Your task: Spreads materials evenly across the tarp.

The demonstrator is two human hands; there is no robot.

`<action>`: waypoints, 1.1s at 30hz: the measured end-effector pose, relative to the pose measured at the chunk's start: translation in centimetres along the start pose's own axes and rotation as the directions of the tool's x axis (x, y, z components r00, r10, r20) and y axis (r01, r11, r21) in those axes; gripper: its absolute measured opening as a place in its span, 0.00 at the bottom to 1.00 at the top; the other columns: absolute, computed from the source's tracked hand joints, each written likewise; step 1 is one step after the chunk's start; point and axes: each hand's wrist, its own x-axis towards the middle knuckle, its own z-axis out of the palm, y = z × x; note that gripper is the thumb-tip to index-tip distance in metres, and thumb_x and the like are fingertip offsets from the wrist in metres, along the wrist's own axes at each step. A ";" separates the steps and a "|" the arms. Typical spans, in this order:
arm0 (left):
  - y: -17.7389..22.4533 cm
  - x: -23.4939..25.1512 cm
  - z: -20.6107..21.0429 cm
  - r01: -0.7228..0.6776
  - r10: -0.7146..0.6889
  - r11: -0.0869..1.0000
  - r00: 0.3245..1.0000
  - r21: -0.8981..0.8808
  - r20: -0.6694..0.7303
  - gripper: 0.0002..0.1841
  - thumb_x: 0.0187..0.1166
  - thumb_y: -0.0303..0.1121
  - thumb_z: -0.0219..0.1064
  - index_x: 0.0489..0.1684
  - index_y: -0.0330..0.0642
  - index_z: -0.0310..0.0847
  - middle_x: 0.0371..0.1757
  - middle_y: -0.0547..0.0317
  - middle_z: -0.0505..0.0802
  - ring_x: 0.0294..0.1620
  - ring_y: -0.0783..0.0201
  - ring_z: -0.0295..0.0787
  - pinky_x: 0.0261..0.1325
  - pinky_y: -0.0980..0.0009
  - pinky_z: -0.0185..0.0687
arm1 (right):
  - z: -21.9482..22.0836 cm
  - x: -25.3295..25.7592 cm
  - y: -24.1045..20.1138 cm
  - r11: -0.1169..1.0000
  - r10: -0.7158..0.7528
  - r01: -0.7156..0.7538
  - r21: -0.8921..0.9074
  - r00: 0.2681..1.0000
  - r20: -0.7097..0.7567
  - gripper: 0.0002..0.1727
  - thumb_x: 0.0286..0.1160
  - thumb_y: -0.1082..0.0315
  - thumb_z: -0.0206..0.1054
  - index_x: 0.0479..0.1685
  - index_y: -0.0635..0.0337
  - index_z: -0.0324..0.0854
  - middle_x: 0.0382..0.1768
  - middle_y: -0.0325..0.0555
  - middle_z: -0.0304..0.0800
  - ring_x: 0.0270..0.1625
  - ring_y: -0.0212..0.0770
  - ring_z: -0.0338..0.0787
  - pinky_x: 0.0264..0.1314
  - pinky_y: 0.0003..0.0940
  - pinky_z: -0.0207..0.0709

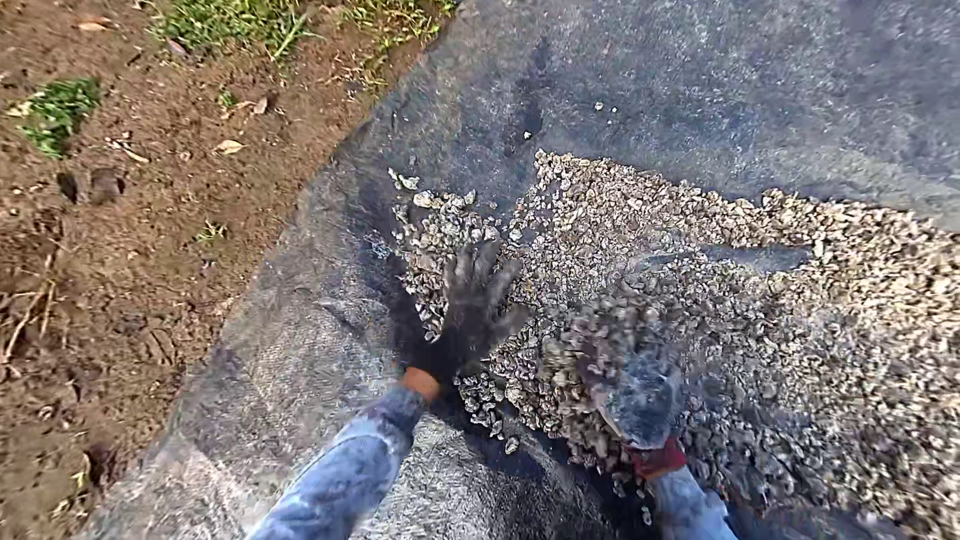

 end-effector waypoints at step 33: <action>-16.6 3.9 -5.4 0.320 -0.325 0.891 0.945 0.321 -0.040 0.38 0.81 0.71 0.49 0.92 0.70 0.59 0.97 0.52 0.52 0.96 0.34 0.41 0.84 0.23 0.44 | 0.9 1.2 -7.5 0.828 -0.529 0.475 0.298 0.838 0.136 0.35 0.72 0.32 0.63 0.83 0.21 0.73 0.90 0.42 0.66 0.93 0.66 0.55 0.89 0.78 0.41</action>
